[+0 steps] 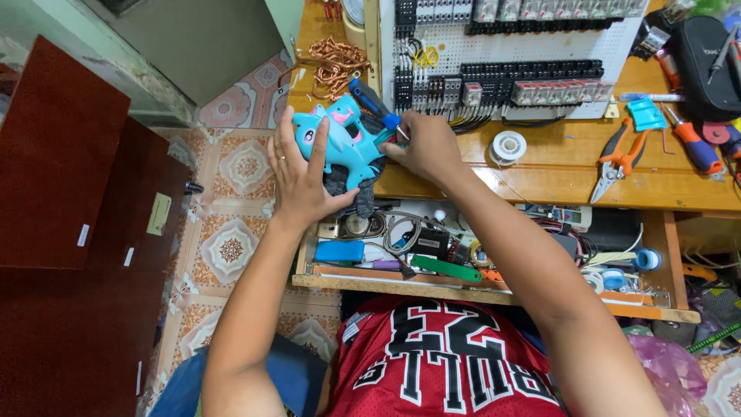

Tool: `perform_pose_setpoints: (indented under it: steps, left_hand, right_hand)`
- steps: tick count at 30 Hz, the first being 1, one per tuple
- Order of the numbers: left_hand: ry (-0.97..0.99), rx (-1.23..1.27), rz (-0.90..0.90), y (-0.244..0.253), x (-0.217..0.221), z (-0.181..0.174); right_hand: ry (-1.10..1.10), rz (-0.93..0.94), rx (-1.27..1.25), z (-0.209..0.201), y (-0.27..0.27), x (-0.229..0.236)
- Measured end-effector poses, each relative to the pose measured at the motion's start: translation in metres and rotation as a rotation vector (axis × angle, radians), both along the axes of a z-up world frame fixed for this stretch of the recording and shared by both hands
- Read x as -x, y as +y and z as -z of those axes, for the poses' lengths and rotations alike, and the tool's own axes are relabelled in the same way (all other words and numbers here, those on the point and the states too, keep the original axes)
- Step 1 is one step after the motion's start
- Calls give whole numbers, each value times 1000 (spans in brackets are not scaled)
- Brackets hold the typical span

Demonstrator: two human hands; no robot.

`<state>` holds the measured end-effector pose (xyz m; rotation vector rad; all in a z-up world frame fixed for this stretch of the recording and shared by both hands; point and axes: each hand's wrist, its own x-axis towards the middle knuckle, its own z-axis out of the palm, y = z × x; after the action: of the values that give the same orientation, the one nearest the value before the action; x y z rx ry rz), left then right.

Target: Assembling a blue plastic housing and connecting it to an electrical relay board using a screwdriver and pliers

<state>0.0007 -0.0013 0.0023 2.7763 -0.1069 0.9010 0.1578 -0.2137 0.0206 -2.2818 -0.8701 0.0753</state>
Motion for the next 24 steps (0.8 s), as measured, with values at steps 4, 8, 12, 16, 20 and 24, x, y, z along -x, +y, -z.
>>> perform_pose_setpoints:
  steps: [4, 8, 12, 16, 20, 24]
  left_hand:
    - [-31, -12, 15, -1, 0, -2]
    - [-29, -32, 18, -3, 2, -7]
    - [-26, -60, 16, -7, 2, -12]
    - [-33, -72, 22, -8, 3, -15]
    - [-31, -66, 14, -8, 3, -15]
    - [-28, -63, 10, -8, 3, -14]
  right_hand:
    - [36, 8, 25, 0, 2, 0]
    - [-16, 2, 104, -9, 5, 8]
    - [-65, -13, 101, -4, 9, 8]
    - [-97, -17, 132, -1, 12, 6]
    - [-85, 2, 125, 0, 13, 13]
    - [-108, 13, 114, 4, 14, 18]
